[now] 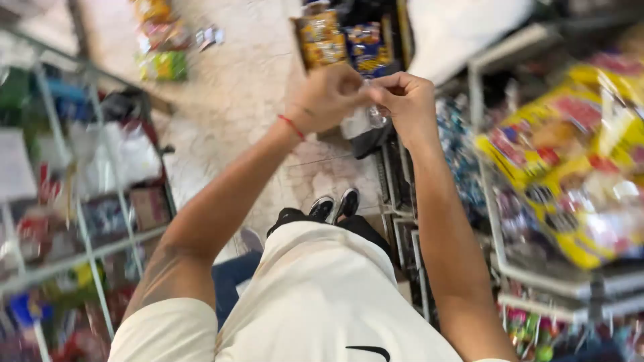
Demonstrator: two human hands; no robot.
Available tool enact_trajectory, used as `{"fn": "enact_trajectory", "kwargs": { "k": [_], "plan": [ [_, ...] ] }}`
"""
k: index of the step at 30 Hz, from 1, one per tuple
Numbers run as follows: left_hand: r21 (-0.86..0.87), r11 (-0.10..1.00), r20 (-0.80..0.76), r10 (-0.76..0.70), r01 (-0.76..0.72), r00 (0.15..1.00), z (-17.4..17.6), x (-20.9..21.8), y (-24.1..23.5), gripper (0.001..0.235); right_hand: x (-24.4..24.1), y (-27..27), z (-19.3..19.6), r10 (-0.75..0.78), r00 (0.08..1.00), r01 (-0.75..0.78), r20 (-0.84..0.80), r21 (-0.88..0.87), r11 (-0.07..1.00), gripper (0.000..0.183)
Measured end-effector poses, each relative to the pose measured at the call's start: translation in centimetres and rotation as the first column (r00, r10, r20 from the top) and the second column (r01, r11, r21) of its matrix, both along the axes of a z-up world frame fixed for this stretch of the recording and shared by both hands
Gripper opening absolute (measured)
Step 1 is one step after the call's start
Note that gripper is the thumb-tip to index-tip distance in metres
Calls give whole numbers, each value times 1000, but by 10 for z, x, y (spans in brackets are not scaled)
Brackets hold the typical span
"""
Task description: The person gathers small snack packets from the floor and places them into a clear plastic bag. They then retrieve two bags of chips from a shelf and add them to the pile on the floor. Finally, they open a black plastic bag and begin placing the snacks inside.
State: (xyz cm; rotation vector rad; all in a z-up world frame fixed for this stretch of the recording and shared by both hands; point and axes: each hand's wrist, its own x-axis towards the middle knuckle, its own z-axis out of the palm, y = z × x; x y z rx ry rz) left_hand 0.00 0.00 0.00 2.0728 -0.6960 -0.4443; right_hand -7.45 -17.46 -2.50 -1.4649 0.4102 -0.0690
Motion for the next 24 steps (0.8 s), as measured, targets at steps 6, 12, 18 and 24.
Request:
{"fn": "enact_trajectory", "kwargs": {
  "k": [6,12,18,24],
  "plan": [
    [-196,844,-576,314,-500,755,-53,23,43,31,83,63,-47,178,982,-176,-60,32,984,36],
    [370,746,-13,600,-554,800,-145,93,144,17,177,118,-65,372,791,-600,-486,-737,311,19],
    [391,847,292,258,-361,921,-150,200,209,9,289,223,-63,554,697,-649,-455,-729,217,18],
    [501,777,297,259,-381,919,-153,313,309,22,410,297,-36,477,589,-766,-652,-639,73,30]
  ]
}}
